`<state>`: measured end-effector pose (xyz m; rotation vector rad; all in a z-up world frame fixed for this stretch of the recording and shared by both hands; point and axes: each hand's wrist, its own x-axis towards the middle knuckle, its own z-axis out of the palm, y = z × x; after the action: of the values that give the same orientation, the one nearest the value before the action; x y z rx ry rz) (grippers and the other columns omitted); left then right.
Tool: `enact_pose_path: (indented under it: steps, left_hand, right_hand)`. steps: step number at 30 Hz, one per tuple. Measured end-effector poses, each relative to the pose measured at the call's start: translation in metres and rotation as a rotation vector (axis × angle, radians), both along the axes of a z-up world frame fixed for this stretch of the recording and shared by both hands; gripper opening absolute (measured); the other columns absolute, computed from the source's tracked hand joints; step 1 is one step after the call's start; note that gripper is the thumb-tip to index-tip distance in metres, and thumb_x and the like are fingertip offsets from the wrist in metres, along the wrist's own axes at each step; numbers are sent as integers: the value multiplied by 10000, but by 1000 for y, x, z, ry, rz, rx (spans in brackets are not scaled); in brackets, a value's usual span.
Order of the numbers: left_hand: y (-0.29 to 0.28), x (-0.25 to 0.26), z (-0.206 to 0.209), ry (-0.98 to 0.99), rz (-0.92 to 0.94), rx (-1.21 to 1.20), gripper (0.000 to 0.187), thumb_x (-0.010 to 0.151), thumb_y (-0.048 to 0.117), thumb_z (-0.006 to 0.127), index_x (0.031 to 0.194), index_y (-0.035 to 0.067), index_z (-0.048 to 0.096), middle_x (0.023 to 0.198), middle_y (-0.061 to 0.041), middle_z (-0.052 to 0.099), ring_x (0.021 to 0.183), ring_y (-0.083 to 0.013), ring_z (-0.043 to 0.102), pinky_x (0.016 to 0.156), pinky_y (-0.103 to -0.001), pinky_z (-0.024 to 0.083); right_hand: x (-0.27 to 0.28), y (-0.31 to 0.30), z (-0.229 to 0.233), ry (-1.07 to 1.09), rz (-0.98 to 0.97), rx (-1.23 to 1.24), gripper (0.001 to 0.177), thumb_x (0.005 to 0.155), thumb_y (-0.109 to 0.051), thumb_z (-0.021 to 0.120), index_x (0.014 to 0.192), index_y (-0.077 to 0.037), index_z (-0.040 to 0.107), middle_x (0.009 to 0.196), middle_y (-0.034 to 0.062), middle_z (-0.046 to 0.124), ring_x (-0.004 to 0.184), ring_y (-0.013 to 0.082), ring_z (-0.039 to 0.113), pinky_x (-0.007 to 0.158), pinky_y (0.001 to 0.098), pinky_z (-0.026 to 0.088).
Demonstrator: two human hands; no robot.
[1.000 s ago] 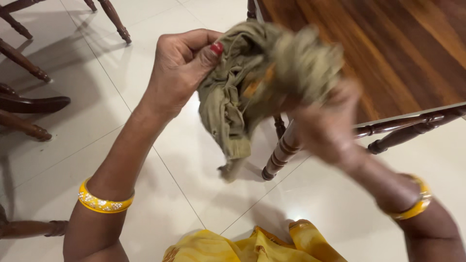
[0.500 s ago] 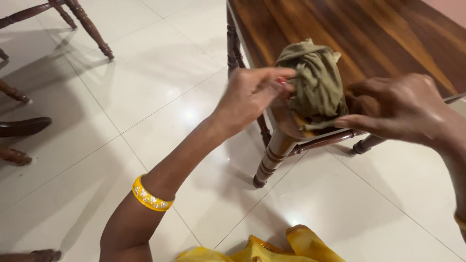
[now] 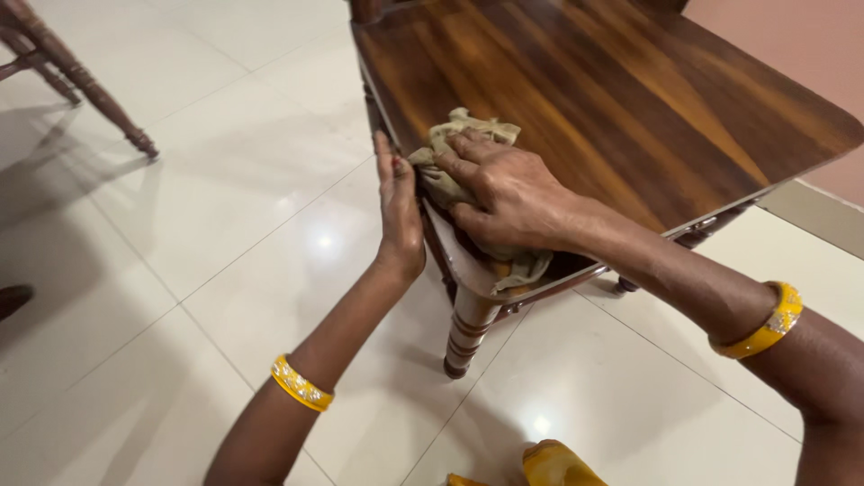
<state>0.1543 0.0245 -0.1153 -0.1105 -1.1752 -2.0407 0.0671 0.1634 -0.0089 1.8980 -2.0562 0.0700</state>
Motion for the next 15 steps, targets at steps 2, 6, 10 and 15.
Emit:
enact_pose_path:
  steps: [2, 6, 10, 15]
  left_hand:
    - [6, -9, 1, -9, -2, 113, 819, 1063, 374, 443, 1650, 61, -35, 1669, -207, 270, 1507, -287, 319, 1230, -374, 275]
    - [3, -12, 3, 20, 44, 70, 807, 1034, 127, 528, 1648, 60, 8, 1693, -196, 200, 1522, -290, 318, 1257, -412, 299]
    - [-6, -1, 19, -130, 35, 89, 902, 954, 43, 566, 1626, 159, -25, 1691, -140, 120, 1529, -289, 298, 1256, -422, 300]
    - [0, -16, 31, -276, 206, -115, 952, 959, 69, 638, 1645, 164, -16, 1740, -112, -91, 1603, -266, -34, 1287, -445, 51]
  right_hand:
    - [-23, 7, 3, 6, 20, -14, 756, 790, -182, 634, 1515, -38, 473, 1512, 282, 483, 1377, 433, 502, 995, 476, 499]
    - [-117, 43, 27, -366, -552, -2, 463, 943, -242, 621, 1392, -126, 616, 1106, 124, 719, 784, 206, 687, 640, 381, 620]
    - [-189, 120, 44, -403, -1077, -101, 529, 982, -316, 618, 1496, -206, 557, 1099, 201, 701, 824, 315, 652, 654, 430, 580]
    - [-255, 198, 39, -180, -1136, -111, 400, 1078, -327, 550, 1402, -104, 621, 1063, 203, 724, 796, 279, 690, 654, 421, 555]
